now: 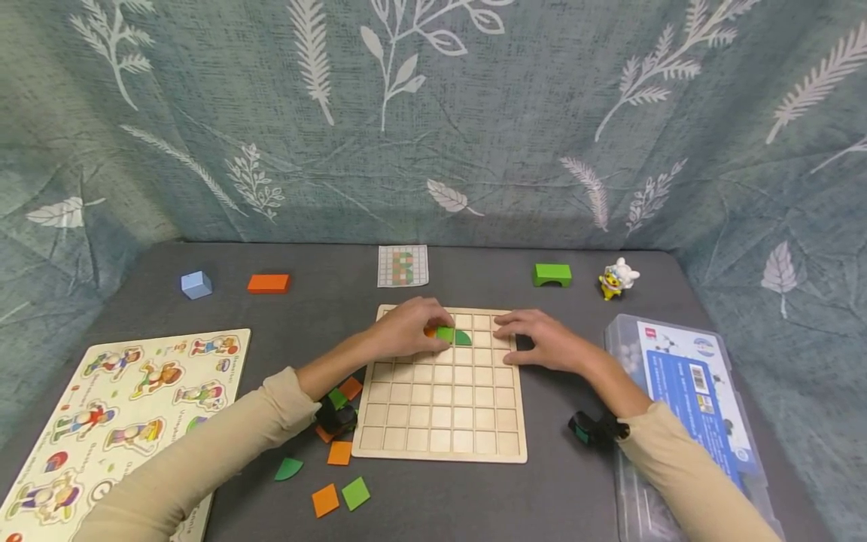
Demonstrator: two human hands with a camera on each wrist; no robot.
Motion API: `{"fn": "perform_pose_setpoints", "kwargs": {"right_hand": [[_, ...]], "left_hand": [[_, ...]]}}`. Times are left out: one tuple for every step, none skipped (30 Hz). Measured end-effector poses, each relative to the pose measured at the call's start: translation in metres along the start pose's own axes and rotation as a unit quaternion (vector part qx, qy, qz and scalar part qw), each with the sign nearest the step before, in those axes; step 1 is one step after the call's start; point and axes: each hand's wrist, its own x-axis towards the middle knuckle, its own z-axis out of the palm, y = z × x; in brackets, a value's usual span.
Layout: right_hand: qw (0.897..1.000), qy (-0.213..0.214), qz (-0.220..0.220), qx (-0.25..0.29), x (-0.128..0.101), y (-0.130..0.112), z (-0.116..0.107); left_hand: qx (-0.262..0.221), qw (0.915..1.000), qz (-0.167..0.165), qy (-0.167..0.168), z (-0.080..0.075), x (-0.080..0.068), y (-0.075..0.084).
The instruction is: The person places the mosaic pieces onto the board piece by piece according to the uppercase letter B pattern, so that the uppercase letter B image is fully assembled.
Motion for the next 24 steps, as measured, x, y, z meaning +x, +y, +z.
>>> {"fn": "perform_pose_setpoints", "kwargs": {"right_hand": [[1.0,0.001,-0.003,-0.002,0.0,0.0,0.0],[1.0,0.002,-0.003,-0.002,0.0,0.0,0.001],[1.0,0.003,-0.005,-0.003,0.0,-0.001,0.001],[1.0,0.006,-0.009,-0.006,0.0,-0.001,0.002],[1.0,0.006,-0.009,-0.006,0.0,-0.001,0.002],[1.0,0.006,-0.01,-0.006,0.0,-0.001,0.003],[1.0,0.007,-0.012,-0.006,0.0,-0.001,0.003],[1.0,0.007,-0.011,-0.004,0.0,-0.001,0.003],[1.0,0.008,-0.012,-0.004,0.001,-0.002,0.004],[1.0,0.007,-0.012,-0.003,0.001,-0.002,0.004],[1.0,0.004,-0.011,0.0,0.002,-0.002,0.004],[1.0,0.004,-0.01,0.001,0.002,-0.002,0.004],[1.0,0.004,-0.008,0.002,0.002,-0.002,0.004],[1.0,0.004,-0.007,0.005,0.003,-0.002,0.004],[1.0,0.004,-0.005,0.005,0.003,-0.003,0.003],[1.0,0.003,-0.003,0.006,0.003,-0.003,0.003],[1.0,0.003,-0.002,0.007,0.002,-0.003,0.002],[1.0,0.004,0.001,0.007,0.002,-0.003,0.002],[1.0,0.003,0.002,0.007,0.002,-0.002,0.002],[1.0,0.002,0.002,0.006,0.001,-0.002,0.001],[1.0,0.002,0.003,0.005,0.001,-0.002,0.001],[1.0,0.001,0.003,0.004,0.001,-0.001,0.001],[1.0,0.0,0.003,0.003,0.001,-0.001,0.001],[1.0,0.0,0.003,0.003,0.001,-0.001,0.001]], "left_hand": [[0.0,1.0,-0.001,0.0,0.001,0.0,0.0],[0.001,1.0,-0.003,0.0,0.001,-0.001,0.0],[0.002,1.0,-0.005,0.0,0.001,-0.002,0.0],[0.002,1.0,-0.008,0.0,0.001,-0.002,0.0],[0.003,0.9999,-0.01,-0.001,0.001,-0.003,0.0],[0.003,0.9999,-0.011,-0.002,0.001,-0.004,0.0],[0.0,0.9999,-0.011,-0.003,0.0,-0.005,0.0],[-0.004,1.0,-0.009,-0.003,-0.001,-0.007,0.0],[-0.009,0.9999,-0.007,-0.004,-0.003,-0.009,0.0],[-0.014,0.9999,-0.005,-0.004,-0.005,-0.012,-0.001],[-0.022,0.9997,-0.005,-0.003,-0.009,-0.017,-0.002],[-0.031,0.9995,-0.006,-0.003,-0.013,-0.022,-0.004],[-0.039,0.9992,-0.007,-0.001,-0.017,-0.028,-0.007],[-0.048,0.9988,-0.01,0.0,-0.022,-0.035,-0.01],[-0.054,0.9985,-0.012,0.003,-0.027,-0.042,-0.014],[-0.056,0.9983,-0.013,0.008,-0.031,-0.05,-0.019],[-0.058,0.9981,-0.015,0.013,-0.036,-0.058,-0.025],[-0.059,0.998,-0.016,0.019,-0.04,-0.067,-0.03],[-0.057,0.9979,-0.018,0.027,-0.044,-0.076,-0.036],[-0.055,0.9977,-0.022,0.035,-0.046,-0.085,-0.041],[-0.05,0.9975,-0.026,0.043,-0.048,-0.095,-0.047],[-0.046,0.9972,-0.03,0.052,-0.049,-0.104,-0.051],[-0.043,0.9967,-0.036,0.059,-0.049,-0.113,-0.055],[-0.04,0.9963,-0.04,0.065,-0.048,-0.121,-0.058]]}}
